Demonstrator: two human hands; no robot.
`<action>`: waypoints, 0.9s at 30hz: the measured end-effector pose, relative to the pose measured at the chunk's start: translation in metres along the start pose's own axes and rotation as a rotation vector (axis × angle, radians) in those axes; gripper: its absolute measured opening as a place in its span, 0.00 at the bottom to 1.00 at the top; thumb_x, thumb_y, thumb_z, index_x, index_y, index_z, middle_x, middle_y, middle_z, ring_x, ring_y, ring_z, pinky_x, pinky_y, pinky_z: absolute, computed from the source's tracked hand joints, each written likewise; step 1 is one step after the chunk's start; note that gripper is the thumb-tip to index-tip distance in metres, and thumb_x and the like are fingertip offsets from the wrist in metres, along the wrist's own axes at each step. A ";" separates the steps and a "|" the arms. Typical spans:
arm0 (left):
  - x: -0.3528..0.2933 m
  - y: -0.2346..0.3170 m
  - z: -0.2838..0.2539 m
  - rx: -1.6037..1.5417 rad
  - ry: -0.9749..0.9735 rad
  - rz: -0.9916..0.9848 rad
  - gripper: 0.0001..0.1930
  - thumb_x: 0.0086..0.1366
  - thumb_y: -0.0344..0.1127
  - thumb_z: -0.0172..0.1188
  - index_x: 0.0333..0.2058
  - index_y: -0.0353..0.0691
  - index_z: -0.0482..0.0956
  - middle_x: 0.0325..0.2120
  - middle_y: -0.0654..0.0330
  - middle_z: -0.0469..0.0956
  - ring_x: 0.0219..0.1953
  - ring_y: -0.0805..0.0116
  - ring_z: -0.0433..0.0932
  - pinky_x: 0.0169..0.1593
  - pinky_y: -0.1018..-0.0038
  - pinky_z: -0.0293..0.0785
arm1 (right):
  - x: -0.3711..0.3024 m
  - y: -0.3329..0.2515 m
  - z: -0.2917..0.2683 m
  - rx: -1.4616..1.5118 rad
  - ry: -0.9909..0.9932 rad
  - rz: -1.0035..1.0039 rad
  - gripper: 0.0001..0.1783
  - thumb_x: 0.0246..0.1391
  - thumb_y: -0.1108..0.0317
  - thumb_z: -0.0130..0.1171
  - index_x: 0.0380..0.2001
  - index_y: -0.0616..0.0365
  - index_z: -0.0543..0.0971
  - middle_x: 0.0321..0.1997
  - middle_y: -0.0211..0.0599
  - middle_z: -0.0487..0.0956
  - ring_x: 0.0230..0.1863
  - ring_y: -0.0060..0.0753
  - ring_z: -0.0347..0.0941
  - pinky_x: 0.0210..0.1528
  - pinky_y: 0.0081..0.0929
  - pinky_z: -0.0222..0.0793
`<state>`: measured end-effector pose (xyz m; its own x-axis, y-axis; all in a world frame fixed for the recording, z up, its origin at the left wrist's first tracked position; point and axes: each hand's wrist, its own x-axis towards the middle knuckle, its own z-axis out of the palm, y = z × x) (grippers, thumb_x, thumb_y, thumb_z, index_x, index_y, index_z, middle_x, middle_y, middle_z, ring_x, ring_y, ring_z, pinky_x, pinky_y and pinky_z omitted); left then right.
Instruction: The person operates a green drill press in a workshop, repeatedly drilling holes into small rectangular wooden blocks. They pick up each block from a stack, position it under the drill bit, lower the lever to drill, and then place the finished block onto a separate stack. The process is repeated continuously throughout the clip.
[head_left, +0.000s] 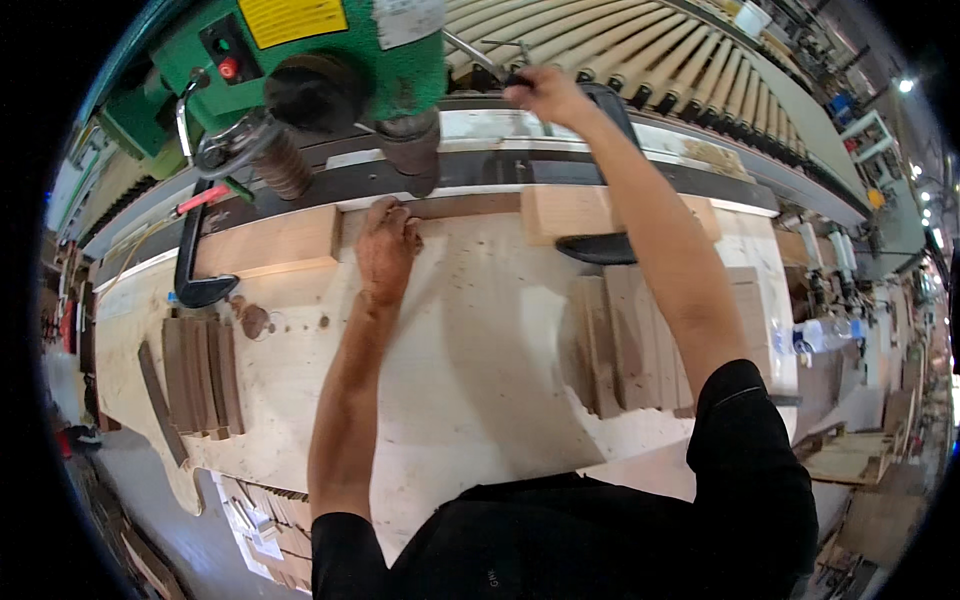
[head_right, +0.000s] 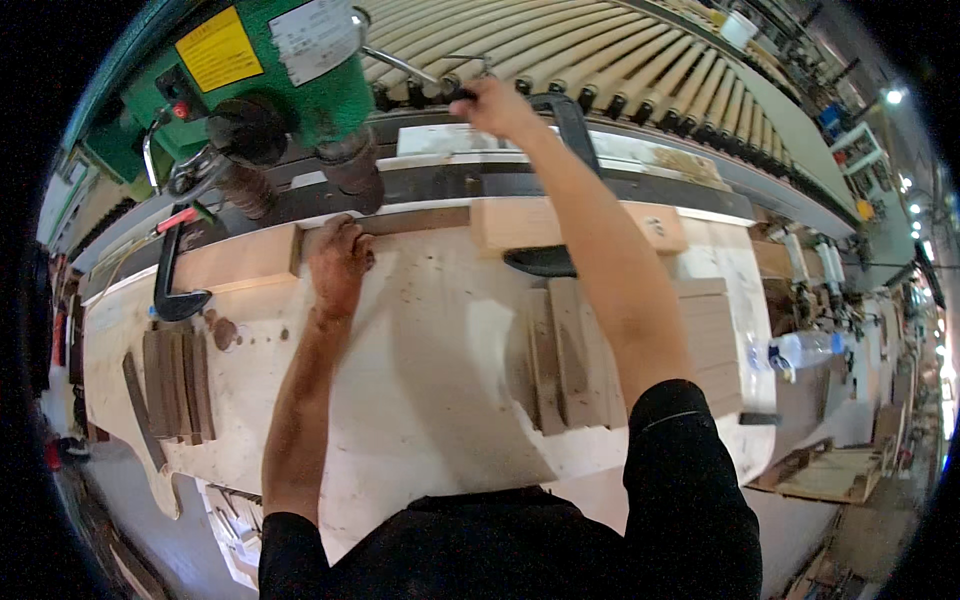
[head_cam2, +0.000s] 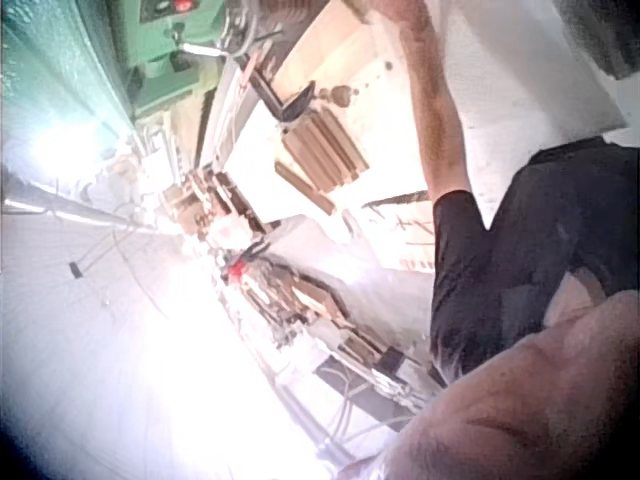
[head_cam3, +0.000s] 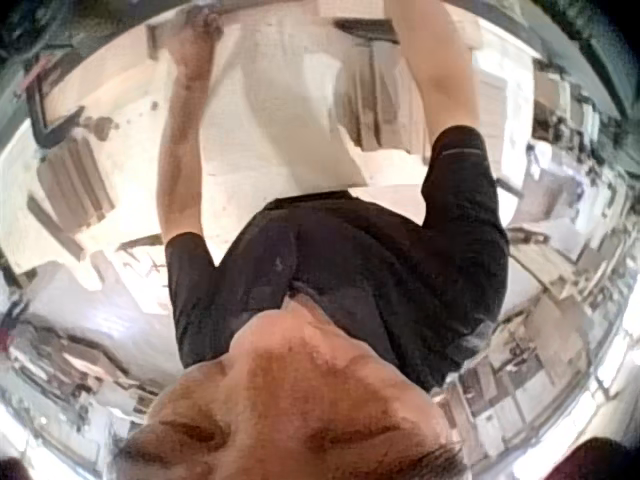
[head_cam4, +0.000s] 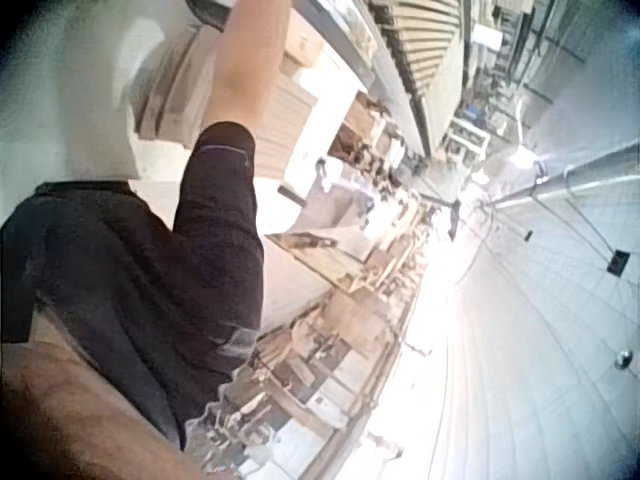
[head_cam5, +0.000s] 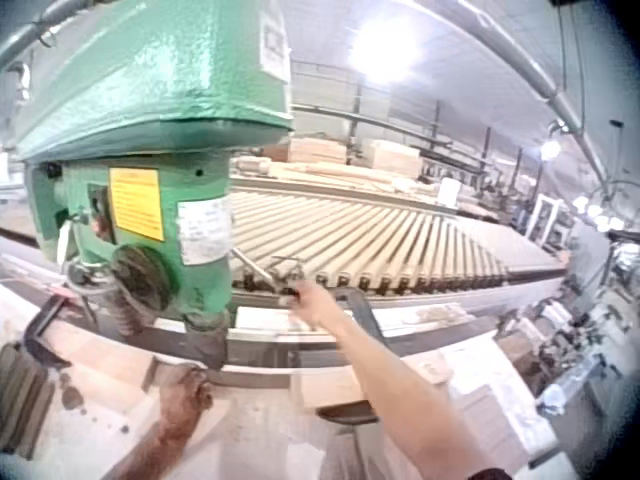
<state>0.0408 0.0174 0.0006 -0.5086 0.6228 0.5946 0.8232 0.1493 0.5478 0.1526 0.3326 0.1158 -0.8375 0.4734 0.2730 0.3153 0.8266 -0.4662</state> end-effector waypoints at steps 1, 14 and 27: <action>0.000 0.007 0.000 0.109 0.045 0.079 0.07 0.53 0.27 0.65 0.32 0.36 0.78 0.39 0.53 0.78 0.39 0.51 0.78 0.39 0.61 0.76 | -0.015 0.012 -0.022 0.030 0.151 0.035 0.24 0.54 0.53 0.64 0.47 0.60 0.79 0.31 0.46 0.82 0.34 0.39 0.80 0.41 0.33 0.73; -0.122 0.176 -0.073 -0.081 -0.455 -0.443 0.18 0.52 0.43 0.67 0.37 0.36 0.80 0.27 0.52 0.77 0.30 0.57 0.78 0.36 0.65 0.74 | 0.019 -0.089 -0.191 0.676 0.248 -0.026 0.21 0.61 0.65 0.53 0.57 0.51 0.70 0.47 0.34 0.77 0.37 0.30 0.79 0.33 0.30 0.76; -0.171 0.241 -0.035 -0.189 -0.547 -0.331 0.24 0.59 0.41 0.62 0.50 0.33 0.74 0.39 0.45 0.76 0.36 0.50 0.79 0.39 0.60 0.75 | 0.026 -0.103 -0.201 0.592 0.175 -0.006 0.10 0.60 0.63 0.53 0.45 0.43 0.75 0.41 0.26 0.77 0.30 0.27 0.79 0.27 0.29 0.73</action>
<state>0.3169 -0.0797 0.0513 -0.4846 0.8745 0.0199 0.5617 0.2937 0.7734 0.1884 0.3206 0.3399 -0.7369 0.5535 0.3880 -0.0328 0.5440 -0.8385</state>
